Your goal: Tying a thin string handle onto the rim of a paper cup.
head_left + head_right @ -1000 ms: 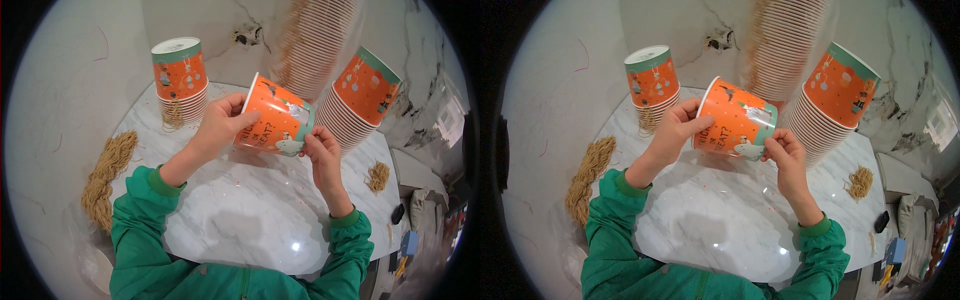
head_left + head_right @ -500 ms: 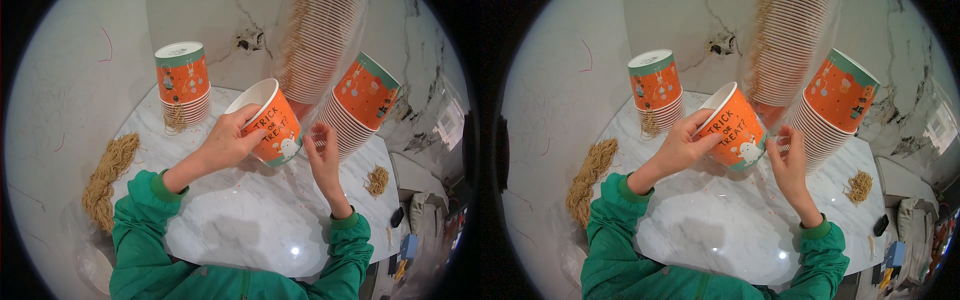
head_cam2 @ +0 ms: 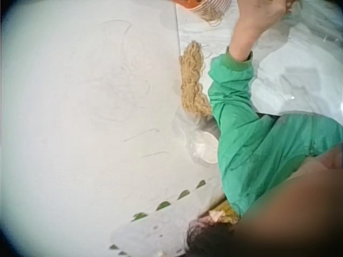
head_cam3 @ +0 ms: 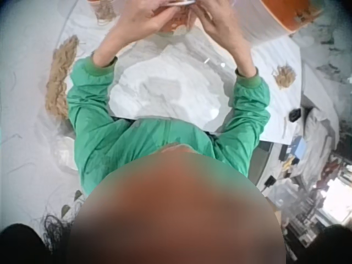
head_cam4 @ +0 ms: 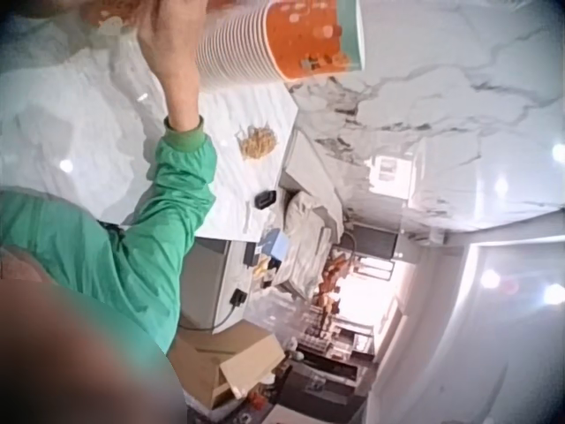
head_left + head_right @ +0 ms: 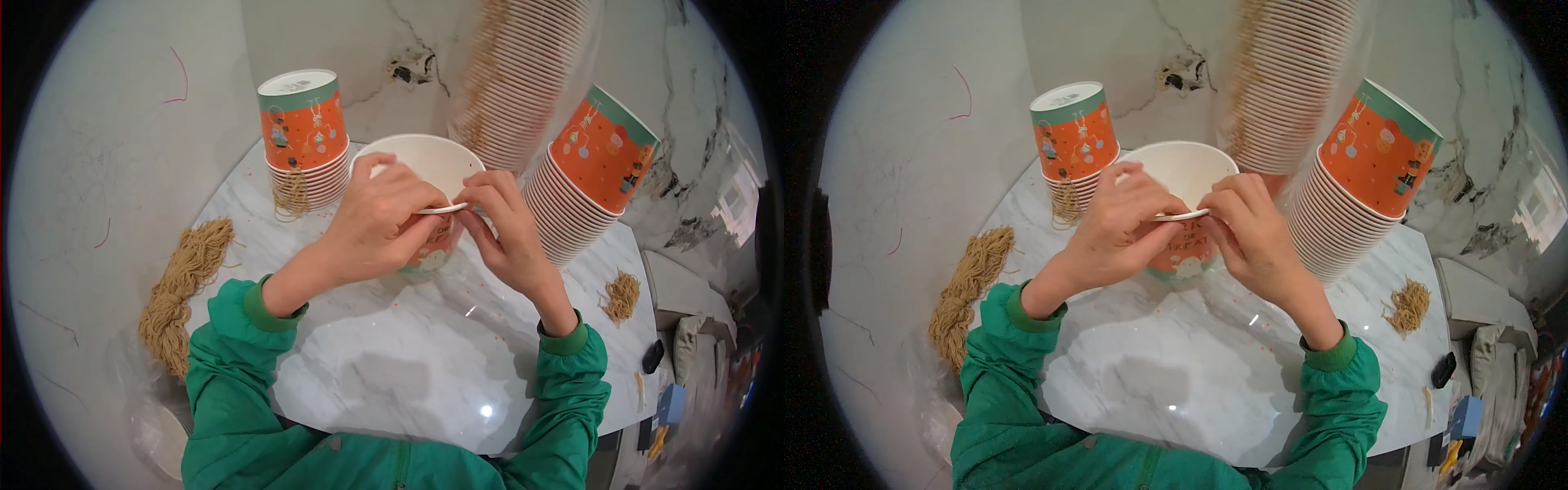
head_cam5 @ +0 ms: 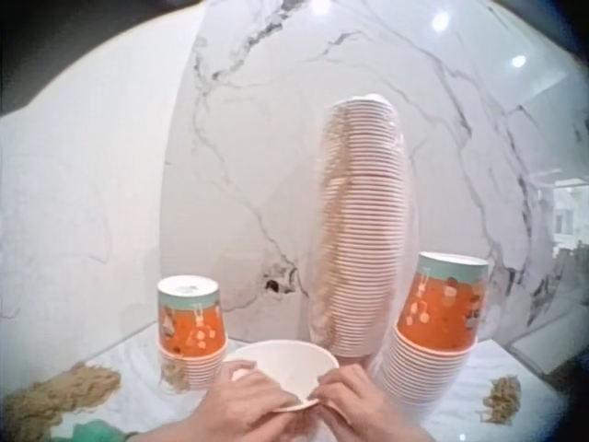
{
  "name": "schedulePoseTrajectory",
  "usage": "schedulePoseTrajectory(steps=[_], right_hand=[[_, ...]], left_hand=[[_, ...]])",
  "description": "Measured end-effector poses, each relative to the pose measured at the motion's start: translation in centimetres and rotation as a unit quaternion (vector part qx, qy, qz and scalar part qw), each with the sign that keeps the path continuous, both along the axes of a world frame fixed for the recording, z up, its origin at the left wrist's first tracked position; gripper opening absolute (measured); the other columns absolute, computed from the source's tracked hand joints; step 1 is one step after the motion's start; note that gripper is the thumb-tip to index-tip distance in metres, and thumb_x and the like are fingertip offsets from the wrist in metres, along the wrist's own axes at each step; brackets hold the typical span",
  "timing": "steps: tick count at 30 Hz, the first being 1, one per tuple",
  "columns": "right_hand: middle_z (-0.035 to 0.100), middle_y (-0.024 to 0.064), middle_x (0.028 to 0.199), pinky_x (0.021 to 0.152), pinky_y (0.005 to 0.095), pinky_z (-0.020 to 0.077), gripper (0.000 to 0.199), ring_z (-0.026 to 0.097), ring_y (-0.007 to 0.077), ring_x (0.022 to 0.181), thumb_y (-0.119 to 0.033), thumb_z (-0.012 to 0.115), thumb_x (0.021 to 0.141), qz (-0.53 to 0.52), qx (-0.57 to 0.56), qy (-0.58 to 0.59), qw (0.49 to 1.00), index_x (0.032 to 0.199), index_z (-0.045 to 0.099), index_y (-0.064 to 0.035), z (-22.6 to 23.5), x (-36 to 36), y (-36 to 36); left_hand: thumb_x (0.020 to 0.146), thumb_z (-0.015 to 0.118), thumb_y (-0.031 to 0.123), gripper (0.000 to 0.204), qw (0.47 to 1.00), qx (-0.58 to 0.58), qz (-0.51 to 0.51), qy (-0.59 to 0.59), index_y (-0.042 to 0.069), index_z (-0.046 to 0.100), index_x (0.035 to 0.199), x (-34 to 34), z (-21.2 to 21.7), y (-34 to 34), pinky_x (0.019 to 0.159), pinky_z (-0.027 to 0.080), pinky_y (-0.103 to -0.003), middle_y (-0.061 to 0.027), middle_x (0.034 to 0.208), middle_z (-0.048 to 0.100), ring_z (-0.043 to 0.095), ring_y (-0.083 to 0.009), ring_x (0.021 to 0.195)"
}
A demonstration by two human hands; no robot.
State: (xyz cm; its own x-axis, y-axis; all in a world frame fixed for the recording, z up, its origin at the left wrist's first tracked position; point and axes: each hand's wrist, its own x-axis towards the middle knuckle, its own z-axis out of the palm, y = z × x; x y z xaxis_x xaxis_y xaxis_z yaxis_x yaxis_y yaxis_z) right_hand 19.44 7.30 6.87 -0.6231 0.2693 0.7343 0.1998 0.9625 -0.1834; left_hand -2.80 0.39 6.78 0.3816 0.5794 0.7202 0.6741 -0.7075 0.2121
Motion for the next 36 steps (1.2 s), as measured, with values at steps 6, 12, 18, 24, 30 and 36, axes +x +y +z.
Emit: schedulePoseTrajectory(steps=[6, 12, 18, 24, 30, 36], right_hand=[[0.058, 0.0102, 0.104, 0.084, 0.0317, 0.0471, 0.017, 0.057, 0.022, 0.097, 0.005, 0.065, 0.087, 0.044, -0.167, 0.133, 0.976, 0.102, 0.06, 0.0004, -0.4, 2.2, 2.0], [0.057, 0.0109, 0.115, 0.096, 0.0309, 0.0474, 0.014, 0.057, 0.0192, 0.108, 0.002, 0.061, 0.092, 0.108, -0.232, 0.164, 0.953, 0.106, 0.061, 0.0027, -0.1, 3.6, 3.0], [0.054, 0.0119, 0.125, 0.103, 0.0325, 0.0465, 0.03, 0.054, 0.0203, 0.121, -0.001, 0.061, 0.096, 0.091, -0.223, 0.221, 0.945, 0.125, 0.055, 0.0014, -0.5, 2.8, 3.2], [0.06, 0.0108, 0.116, 0.092, 0.0299, 0.0527, 0.051, 0.064, 0.0163, 0.101, -0.011, 0.062, 0.1, 0.047, -0.378, 0.286, 0.879, 0.144, 0.039, -0.0002, -1.9, 0.8, 1.9], [0.048, 0.0179, 0.138, 0.1, 0.0379, 0.0493, 0.081, 0.052, 0.0258, 0.127, -0.019, 0.068, 0.097, 0.039, -0.366, 0.265, 0.891, 0.157, 0.016, -0.0046, -2.4, -1.4, -0.6], [0.037, 0.0174, 0.149, 0.106, 0.0454, 0.0457, 0.106, 0.045, 0.0308, 0.135, -0.039, 0.084, 0.08, 0.004, -0.38, 0.245, 0.892, 0.154, 0.015, -0.0067, -2.9, -1.0, 0.7]], left_hand=[[0.085, 0.073, 0.035, 0.066, 0.953, 0.154, 0.06, -0.254, 0.004, 0.05, 0.138, -1.4, -0.4, 2.3, 0.113, 0.03, -0.046, -0.0182, 0.143, 0.045, 0.04, -0.0335, 0.135], [0.088, 0.065, 0.064, 0.105, 0.875, -0.228, -0.105, -0.413, 0.003, 0.016, 0.159, -4.1, -2.7, 4.8, 0.117, 0.031, -0.041, -0.0162, 0.155, 0.036, 0.036, -0.0281, 0.143], [0.082, 0.076, 0.052, 0.108, 0.842, -0.367, -0.177, -0.353, 0.004, 0.017, 0.159, -3.7, -2.3, 4.2, 0.116, 0.034, -0.039, -0.0123, 0.153, 0.039, 0.041, -0.0231, 0.139], [0.077, 0.084, 0.035, 0.111, 0.826, -0.303, -0.165, -0.444, 0.004, 0.014, 0.158, -1.7, -2.1, 3.8, 0.115, 0.037, -0.039, -0.0115, 0.147, 0.044, 0.043, -0.0224, 0.137], [0.076, 0.085, 0.039, 0.117, 0.892, -0.208, -0.097, -0.39, 0.001, 0.01, 0.157, -0.1, -1.7, 3.7, 0.112, 0.04, -0.042, -0.0166, 0.146, 0.041, 0.043, -0.0276, 0.136], [0.072, 0.087, 0.045, 0.122, 0.973, -0.07, 0.089, -0.201, -0.003, 0.012, 0.155, 2.2, -3.0, 2.2, 0.107, 0.041, -0.045, -0.0225, 0.139, 0.035, 0.04, -0.0363, 0.129]])
